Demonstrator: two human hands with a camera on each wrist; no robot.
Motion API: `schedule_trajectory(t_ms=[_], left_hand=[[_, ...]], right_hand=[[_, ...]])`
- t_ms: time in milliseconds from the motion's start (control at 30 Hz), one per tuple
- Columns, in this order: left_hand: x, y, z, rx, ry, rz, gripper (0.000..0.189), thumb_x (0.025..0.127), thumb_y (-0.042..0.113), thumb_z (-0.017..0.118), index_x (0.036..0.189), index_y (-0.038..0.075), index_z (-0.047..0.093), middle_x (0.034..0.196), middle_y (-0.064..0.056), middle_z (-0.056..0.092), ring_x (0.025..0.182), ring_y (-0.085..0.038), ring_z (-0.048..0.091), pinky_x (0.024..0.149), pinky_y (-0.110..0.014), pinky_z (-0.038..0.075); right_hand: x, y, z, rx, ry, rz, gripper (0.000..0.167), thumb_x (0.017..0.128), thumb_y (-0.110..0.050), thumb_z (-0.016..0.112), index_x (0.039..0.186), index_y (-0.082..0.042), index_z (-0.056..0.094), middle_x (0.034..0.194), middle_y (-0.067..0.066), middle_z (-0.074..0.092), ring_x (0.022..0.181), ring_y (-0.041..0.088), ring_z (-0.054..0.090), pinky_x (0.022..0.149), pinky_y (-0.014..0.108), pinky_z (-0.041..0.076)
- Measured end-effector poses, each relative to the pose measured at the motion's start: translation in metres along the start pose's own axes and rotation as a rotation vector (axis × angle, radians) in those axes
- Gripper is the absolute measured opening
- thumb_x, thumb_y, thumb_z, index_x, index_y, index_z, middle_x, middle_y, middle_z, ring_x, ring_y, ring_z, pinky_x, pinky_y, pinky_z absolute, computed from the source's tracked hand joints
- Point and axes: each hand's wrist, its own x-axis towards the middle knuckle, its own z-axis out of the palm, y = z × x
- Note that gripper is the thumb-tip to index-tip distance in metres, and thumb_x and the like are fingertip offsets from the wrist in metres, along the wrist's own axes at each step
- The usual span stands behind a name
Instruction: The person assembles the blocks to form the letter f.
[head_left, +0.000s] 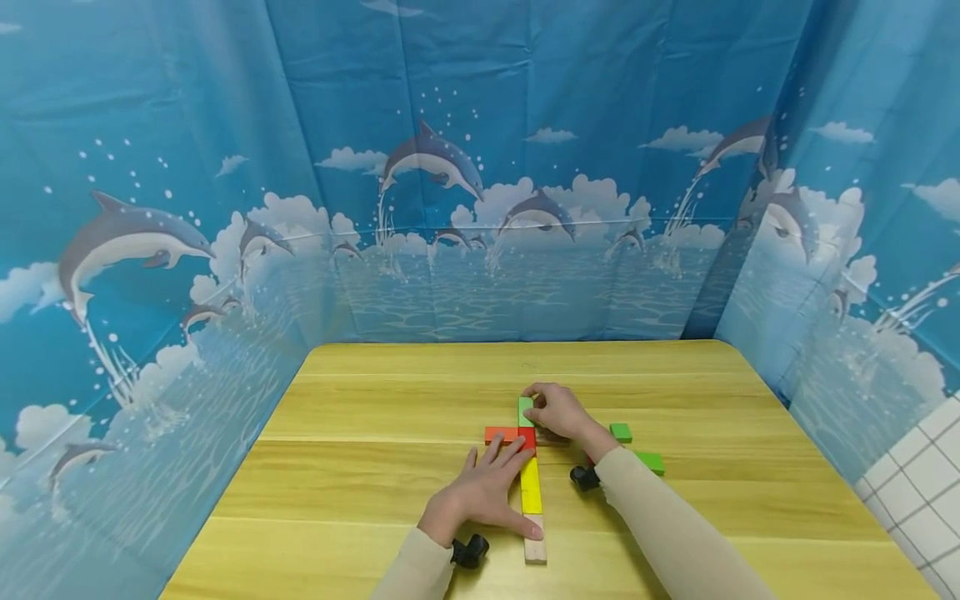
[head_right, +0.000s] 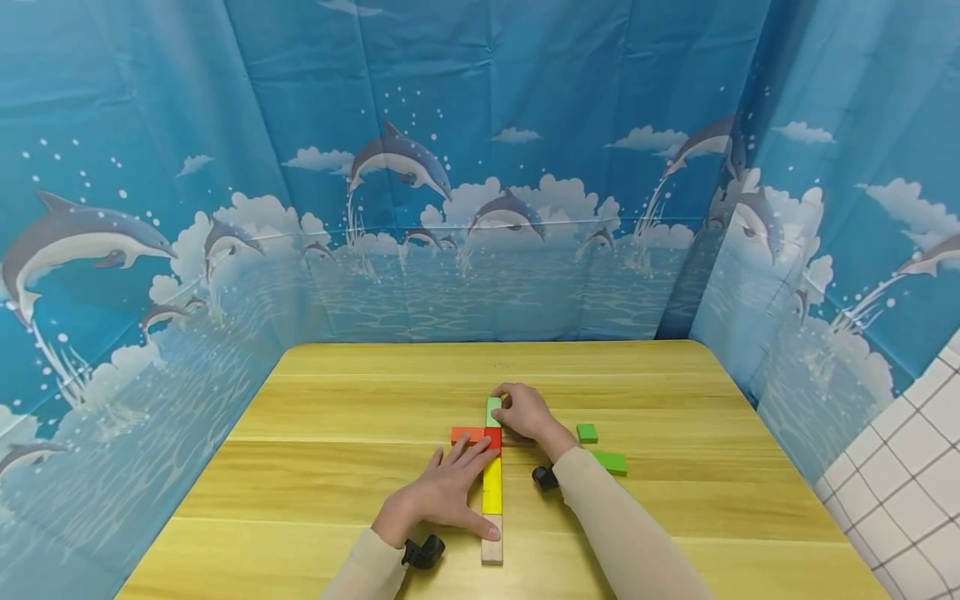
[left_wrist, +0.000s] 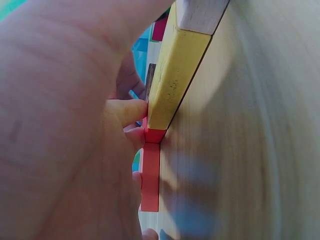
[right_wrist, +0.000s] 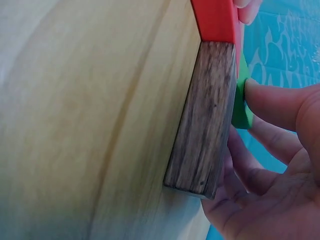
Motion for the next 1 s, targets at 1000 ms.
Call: schedule_trajectory(t_ms=[1000], left_hand=[[0.008, 0.003, 0.002, -0.015, 0.03, 0.0, 0.114, 0.074, 0.076, 0.072, 0.163, 0.028, 0.018, 0.169, 0.003, 0.008, 0.154, -0.031, -0.001, 0.114, -0.07, 0.006]], right_hand=[[-0.034, -0.01, -0.023, -0.081, 0.154, -0.076, 0.036, 0.096, -0.019, 0.071, 0.131, -0.013, 0.066, 0.113, 0.011, 0.062, 0.1, 0.027, 0.059, 0.08, 0.044, 0.053]])
